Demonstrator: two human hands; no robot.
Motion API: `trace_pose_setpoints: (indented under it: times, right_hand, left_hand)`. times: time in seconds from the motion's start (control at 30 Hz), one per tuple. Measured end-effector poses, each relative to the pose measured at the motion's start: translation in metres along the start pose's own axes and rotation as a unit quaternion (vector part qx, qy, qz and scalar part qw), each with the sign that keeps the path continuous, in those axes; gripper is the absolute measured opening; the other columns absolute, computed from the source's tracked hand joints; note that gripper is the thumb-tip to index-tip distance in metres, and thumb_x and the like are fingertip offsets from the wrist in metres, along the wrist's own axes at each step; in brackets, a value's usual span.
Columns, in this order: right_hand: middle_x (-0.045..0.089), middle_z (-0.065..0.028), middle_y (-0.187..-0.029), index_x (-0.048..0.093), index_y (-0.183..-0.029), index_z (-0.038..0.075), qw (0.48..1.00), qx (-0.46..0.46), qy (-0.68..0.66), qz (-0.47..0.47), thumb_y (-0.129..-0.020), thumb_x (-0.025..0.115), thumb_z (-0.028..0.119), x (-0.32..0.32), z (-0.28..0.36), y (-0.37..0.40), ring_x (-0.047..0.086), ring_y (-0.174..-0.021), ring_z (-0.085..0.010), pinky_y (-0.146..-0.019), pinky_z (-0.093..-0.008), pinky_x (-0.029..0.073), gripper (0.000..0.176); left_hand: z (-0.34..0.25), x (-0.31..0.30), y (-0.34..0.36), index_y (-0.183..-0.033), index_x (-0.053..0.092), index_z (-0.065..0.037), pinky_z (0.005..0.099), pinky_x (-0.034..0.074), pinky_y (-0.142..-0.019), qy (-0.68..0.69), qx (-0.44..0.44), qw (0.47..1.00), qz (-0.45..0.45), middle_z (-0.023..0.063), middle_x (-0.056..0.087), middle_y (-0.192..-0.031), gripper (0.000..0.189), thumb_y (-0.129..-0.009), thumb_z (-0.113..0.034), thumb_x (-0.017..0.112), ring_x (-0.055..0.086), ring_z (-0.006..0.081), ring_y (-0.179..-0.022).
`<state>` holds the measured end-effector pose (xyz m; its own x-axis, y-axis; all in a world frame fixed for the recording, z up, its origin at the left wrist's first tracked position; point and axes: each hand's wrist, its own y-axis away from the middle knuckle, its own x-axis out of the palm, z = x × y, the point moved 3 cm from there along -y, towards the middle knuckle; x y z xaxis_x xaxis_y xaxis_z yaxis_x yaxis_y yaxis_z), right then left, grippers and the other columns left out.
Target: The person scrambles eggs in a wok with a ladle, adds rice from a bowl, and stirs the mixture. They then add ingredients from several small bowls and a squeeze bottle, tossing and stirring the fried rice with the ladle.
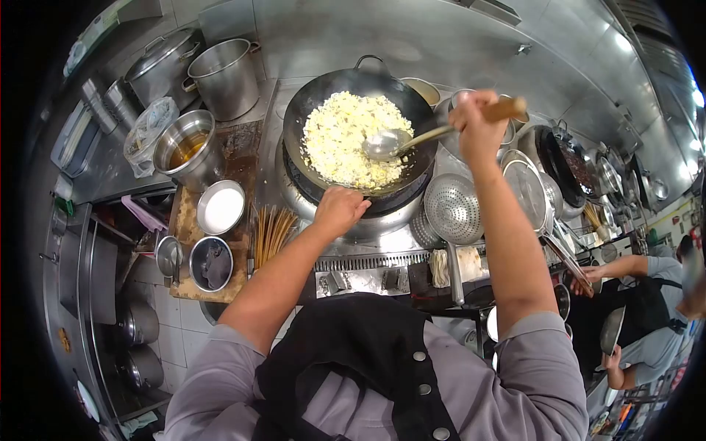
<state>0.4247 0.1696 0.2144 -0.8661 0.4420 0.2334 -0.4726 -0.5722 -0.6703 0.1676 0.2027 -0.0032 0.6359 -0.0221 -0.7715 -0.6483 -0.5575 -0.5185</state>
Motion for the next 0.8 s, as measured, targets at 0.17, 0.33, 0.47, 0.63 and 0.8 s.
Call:
trace_pose_setpoints:
  times: [0.17, 0.33, 0.47, 0.63, 0.8]
  right_hand:
    - [0.060, -0.0051, -0.064, 0.060, -0.091, 0.001, 0.994, -0.076, -0.042, -0.064, -0.090, 0.076, 0.009, -0.001, 0.024, -0.017, 0.057, -0.052, -0.0126, -0.049, -0.0285, 0.048, 0.018]
    - [0.059, -0.0045, -0.063, 0.059, -0.089, 0.001, 0.999, 0.000, -0.044, -0.030, -0.090, 0.075, 0.005, 0.013, -0.021, -0.031, 0.055, -0.049, -0.0122, -0.048, -0.0286, 0.046, 0.016]
    - [0.051, -0.0042, -0.059, 0.055, -0.086, 0.002, 0.992, -0.063, -0.067, -0.089, -0.092, 0.071, 0.003, 0.031, 0.001, -0.041, 0.048, -0.046, -0.0138, -0.050, -0.0325, 0.047, 0.017]
    - [0.052, -0.0041, -0.060, 0.056, -0.088, 0.001, 0.991, -0.040, -0.069, -0.105, -0.092, 0.071, 0.002, 0.051, -0.051, -0.021, 0.049, -0.047, -0.0129, -0.050, -0.0324, 0.046, 0.016]
    - [0.052, -0.0016, -0.060, 0.058, -0.088, 0.003, 0.990, -0.063, -0.116, -0.044, -0.092, 0.075, 0.004, 0.094, -0.013, -0.008, 0.053, -0.048, -0.0133, -0.052, -0.0327, 0.049, 0.018]
  left_hand:
    - [0.003, 0.000, 0.001, -0.073, 0.064, -0.006, 0.0512, 0.048, -0.078, -0.006, -0.010, 1.000, 0.015, 0.0137, 0.066, -0.075, 0.035, -0.096, -0.032, 0.065, 0.063, 0.0386, -0.079]
    - [0.003, -0.003, 0.000, -0.074, 0.064, -0.006, 0.0520, 0.047, -0.077, -0.007, -0.002, 1.000, 0.027, 0.0137, 0.066, -0.077, 0.035, -0.096, -0.033, 0.065, 0.064, 0.0386, -0.080]
    - [0.006, 0.001, 0.002, -0.074, 0.064, -0.006, 0.0522, 0.047, -0.077, -0.016, 0.001, 1.000, 0.013, 0.0136, 0.067, -0.077, 0.035, -0.096, -0.033, 0.065, 0.064, 0.0383, -0.080]
    - [0.008, -0.001, -0.001, -0.072, 0.061, -0.006, 0.0515, 0.046, -0.075, 0.000, 0.000, 1.000, 0.012, 0.0140, 0.063, -0.075, 0.034, -0.095, -0.031, 0.068, 0.061, 0.0389, -0.079]
    - [0.004, -0.001, 0.002, -0.073, 0.062, -0.005, 0.0522, 0.047, -0.074, 0.002, -0.008, 1.000, 0.028, 0.0148, 0.063, -0.074, 0.036, -0.096, -0.032, 0.066, 0.061, 0.0397, -0.077]
